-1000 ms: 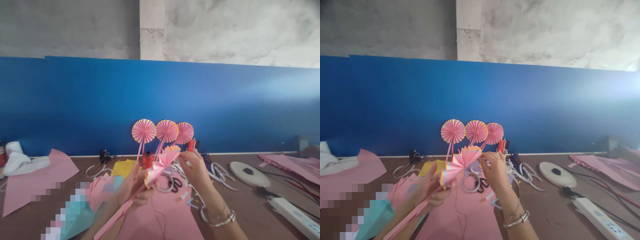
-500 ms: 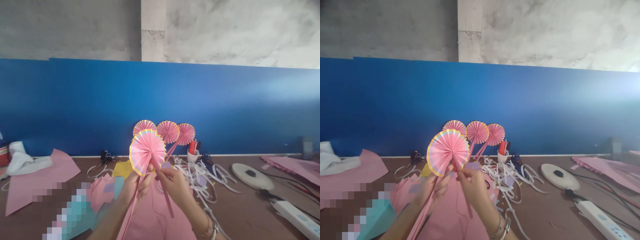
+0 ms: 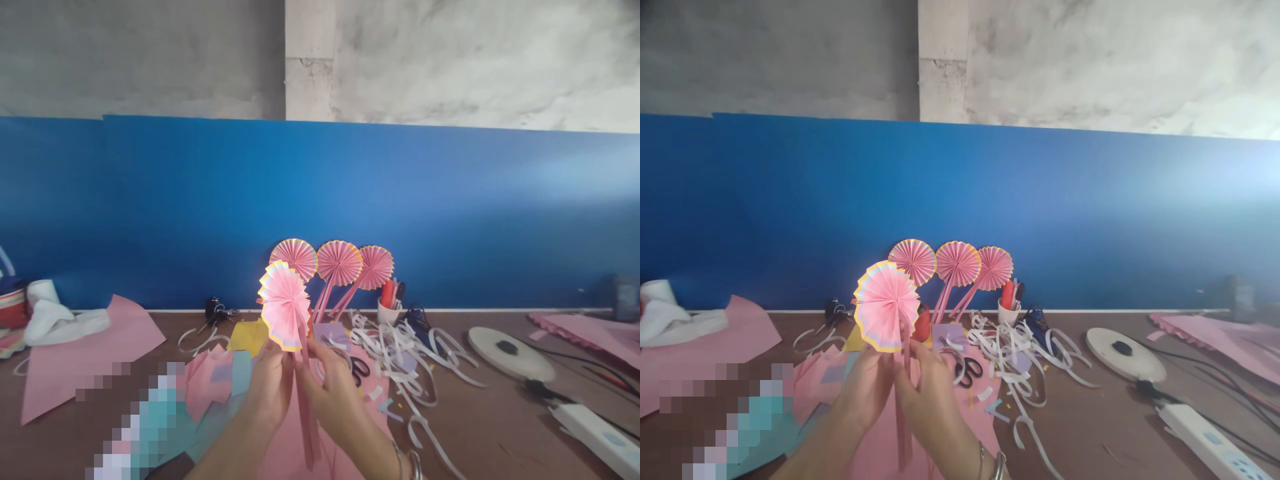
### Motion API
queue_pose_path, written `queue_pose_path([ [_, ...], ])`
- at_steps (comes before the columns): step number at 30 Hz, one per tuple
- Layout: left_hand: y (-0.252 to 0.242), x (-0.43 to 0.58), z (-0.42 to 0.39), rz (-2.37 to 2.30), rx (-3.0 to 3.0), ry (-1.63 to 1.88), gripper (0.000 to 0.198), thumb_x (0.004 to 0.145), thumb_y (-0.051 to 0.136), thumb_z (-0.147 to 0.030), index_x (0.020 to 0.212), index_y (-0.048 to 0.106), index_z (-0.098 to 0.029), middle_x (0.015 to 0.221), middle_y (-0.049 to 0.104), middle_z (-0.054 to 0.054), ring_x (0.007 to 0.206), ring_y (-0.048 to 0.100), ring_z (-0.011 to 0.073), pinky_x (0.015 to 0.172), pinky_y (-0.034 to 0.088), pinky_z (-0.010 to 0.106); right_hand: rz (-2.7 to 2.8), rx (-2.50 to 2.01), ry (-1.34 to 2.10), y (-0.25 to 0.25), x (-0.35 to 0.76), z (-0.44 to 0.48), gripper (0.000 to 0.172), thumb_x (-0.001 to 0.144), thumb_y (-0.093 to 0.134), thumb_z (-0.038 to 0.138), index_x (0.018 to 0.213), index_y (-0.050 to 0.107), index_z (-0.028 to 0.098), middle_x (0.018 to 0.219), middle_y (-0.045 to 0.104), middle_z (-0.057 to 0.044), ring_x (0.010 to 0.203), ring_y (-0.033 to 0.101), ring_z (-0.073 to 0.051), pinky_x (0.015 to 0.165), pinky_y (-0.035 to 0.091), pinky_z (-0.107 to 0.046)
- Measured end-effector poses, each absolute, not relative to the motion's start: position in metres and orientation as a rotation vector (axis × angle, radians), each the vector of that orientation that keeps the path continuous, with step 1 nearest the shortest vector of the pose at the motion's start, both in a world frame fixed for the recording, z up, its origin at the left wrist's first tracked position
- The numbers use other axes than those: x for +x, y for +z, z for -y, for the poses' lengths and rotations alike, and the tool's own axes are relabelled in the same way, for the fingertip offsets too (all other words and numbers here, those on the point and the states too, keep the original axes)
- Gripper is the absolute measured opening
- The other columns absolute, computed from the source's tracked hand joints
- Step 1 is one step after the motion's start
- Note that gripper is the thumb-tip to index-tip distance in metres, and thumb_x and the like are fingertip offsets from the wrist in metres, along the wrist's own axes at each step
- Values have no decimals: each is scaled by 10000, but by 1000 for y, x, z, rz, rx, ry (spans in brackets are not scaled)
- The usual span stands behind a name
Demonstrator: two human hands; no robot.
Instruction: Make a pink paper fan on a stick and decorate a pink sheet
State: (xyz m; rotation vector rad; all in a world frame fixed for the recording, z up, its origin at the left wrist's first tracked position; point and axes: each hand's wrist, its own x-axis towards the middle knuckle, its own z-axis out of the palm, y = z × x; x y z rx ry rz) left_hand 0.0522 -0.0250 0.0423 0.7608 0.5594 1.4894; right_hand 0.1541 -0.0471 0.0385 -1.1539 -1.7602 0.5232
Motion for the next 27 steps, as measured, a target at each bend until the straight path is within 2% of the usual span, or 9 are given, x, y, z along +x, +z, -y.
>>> queue_pose_path([
  [6, 47, 52, 24, -542, 752, 1422, 246, 706, 614, -226, 940, 665, -168, 841, 695, 44, 856, 629, 222, 748, 478, 318, 1872, -1258, 195, 32, 154, 46, 133, 823, 468, 196, 810, 600, 205, 741, 654, -28, 725, 581, -207, 815, 359, -360],
  [9, 45, 52, 24, -559, 711, 1349, 198, 708, 612, -230, 887, 667, -167, 771, 685, 36, 809, 634, 215, 730, 478, 314, 1918, -1232, 12, 26, 154, 46, 128, 790, 474, 141, 779, 588, 196, 680, 637, -10, 685, 573, -183, 926, 278, -410],
  [12, 43, 48, 22, -536, 640, 1299, 128, 691, 613, -218, 800, 661, -170, 721, 673, 23, 726, 625, 187, 705, 484, 305, 1929, -1208, -77, 21, 154, 46, 150, 798, 467, 135, 716, 579, 191, 636, 633, -2, 637, 560, -161, 954, 241, -410],
  [17, 37, 38, 15, -508, 608, 1194, 79, 658, 594, -170, 701, 656, -145, 650, 656, 30, 616, 601, 173, 650, 493, 318, 1956, -1187, 51, 25, 154, 43, 281, 852, 466, 190, 579, 535, 192, 563, 623, 29, 549, 530, -123, 853, 301, -334],
  [22, 36, 42, 17, -510, 685, 1179, 109, 664, 626, -165, 753, 684, -139, 741, 703, 71, 806, 645, 252, 774, 488, 369, 1887, -1289, 111, 32, 157, 41, 234, 827, 530, 273, 608, 568, 201, 570, 613, 8, 588, 542, -151, 639, 321, -271],
  [24, 37, 46, 18, -500, 724, 1188, 165, 682, 637, -197, 828, 693, -146, 795, 714, 78, 875, 641, 265, 801, 481, 371, 1859, -1350, 31, 30, 159, 39, 277, 826, 519, 260, 556, 535, 198, 522, 575, 6, 563, 510, -150, 618, 307, -270],
  [27, 35, 45, 14, -515, 770, 1334, 274, 654, 671, -162, 927, 681, -188, 878, 719, 48, 921, 634, 238, 811, 476, 332, 1887, -1347, -77, 26, 165, 33, 317, 829, 482, 200, 512, 496, 190, 468, 528, 21, 493, 442, -121, 663, 313, -274],
])
